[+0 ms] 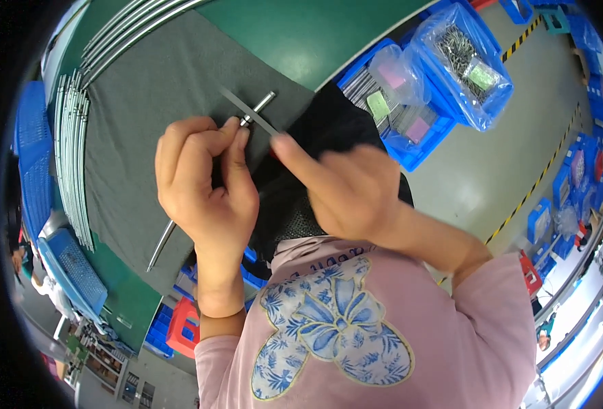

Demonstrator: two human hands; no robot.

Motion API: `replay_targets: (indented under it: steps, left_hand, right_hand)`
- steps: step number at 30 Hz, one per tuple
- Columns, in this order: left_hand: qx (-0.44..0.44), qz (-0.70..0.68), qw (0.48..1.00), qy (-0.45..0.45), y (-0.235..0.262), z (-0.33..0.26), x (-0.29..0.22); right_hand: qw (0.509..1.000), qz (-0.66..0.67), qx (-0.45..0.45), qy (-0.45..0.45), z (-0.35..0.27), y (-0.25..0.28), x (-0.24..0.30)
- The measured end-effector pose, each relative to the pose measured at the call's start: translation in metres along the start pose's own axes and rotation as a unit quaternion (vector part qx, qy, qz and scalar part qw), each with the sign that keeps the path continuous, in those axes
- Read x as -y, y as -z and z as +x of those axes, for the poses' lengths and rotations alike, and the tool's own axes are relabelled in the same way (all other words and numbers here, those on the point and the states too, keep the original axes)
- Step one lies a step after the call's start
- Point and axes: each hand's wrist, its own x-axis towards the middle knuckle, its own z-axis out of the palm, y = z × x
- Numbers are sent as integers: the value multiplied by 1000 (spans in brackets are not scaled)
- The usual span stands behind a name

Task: Using a small metal file to smooth a component attached to a long metal rod on a workbench.

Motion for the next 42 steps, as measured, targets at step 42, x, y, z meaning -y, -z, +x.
replay_targets:
  steps: [42]
  left_hand:
    - [55,8,998,28,11,3,2]
  right_hand:
    - [840,403,-144,-335,22,-20,0]
